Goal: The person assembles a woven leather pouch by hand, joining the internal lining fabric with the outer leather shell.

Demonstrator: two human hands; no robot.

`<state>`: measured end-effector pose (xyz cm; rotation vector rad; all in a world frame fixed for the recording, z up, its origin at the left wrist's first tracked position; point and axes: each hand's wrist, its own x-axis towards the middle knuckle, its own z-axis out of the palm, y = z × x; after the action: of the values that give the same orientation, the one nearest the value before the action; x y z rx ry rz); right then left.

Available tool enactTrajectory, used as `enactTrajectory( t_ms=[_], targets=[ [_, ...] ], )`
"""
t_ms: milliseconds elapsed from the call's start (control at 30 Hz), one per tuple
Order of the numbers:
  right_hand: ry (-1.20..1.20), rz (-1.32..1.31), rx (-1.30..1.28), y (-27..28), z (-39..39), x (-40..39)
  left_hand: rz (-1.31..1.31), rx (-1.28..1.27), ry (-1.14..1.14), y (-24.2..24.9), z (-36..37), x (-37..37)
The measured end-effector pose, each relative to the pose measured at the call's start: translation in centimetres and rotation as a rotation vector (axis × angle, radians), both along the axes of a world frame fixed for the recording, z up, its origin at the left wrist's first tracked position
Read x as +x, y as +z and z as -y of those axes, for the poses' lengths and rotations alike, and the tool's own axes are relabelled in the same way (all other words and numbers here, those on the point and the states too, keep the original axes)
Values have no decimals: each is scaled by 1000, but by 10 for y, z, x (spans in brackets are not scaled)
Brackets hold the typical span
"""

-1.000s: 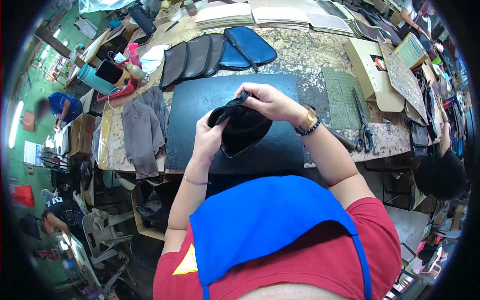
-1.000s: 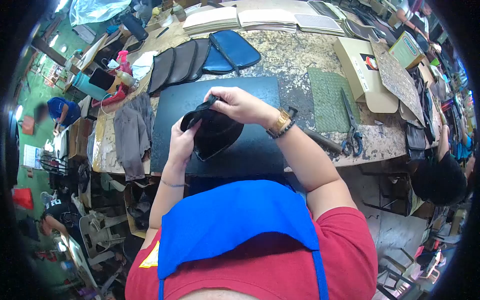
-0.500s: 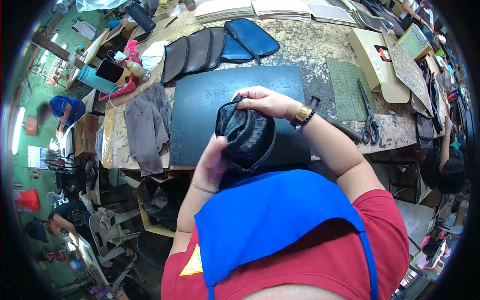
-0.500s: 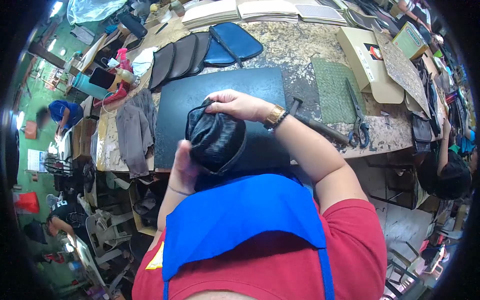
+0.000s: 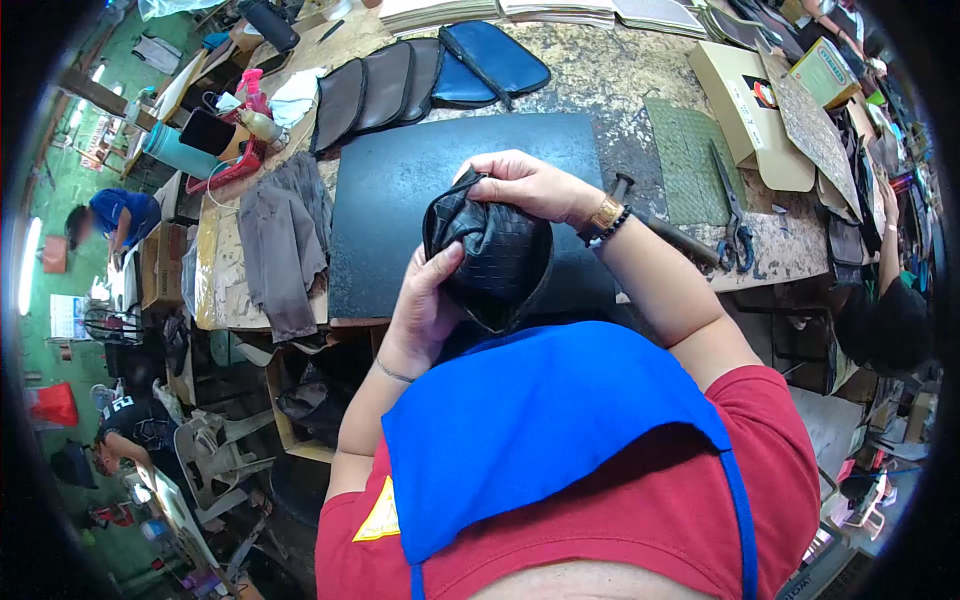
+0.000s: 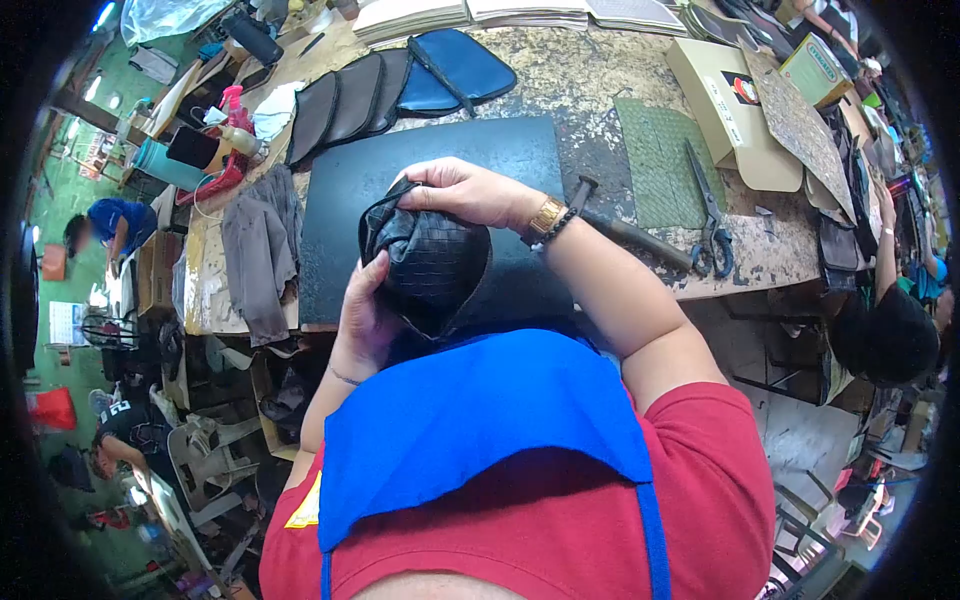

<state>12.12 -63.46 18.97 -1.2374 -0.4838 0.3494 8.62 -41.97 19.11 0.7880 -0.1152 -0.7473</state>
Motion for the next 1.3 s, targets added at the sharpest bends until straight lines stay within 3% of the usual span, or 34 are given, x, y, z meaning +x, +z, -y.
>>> enactTrajectory(
  t_ms=[167, 300, 333, 433, 533, 600, 700, 900, 1300],
  targets=[
    [131, -105, 119, 2, -16, 1, -179, -221, -201, -19, -11, -3],
    [132, -54, -4, -1, -16, 5, 52, 19, -193, 4, -17, 7],
    [81, -35, -73, -6, -12, 9, 146, 235, -187, 9, -20, 16],
    [-100, 16, -253, -2, -9, 10, 387, 415, 39, 7, -9, 21],
    [-338, 114, -368, -2, -20, 9, 480, 326, 230, -6, 6, 20],
    [-475, 168, -406, 2, -24, 6, 446, 297, 243, -4, 8, 26],
    [-457, 163, -397, 4, -21, 5, 389, 257, 235, -7, 5, 32],
    [-308, 61, -453, 14, -18, 1, 170, 114, 87, -11, -5, 32],
    [-49, -6, -224, 1, -21, -2, -159, -210, -116, -27, -3, -1]
  ],
)
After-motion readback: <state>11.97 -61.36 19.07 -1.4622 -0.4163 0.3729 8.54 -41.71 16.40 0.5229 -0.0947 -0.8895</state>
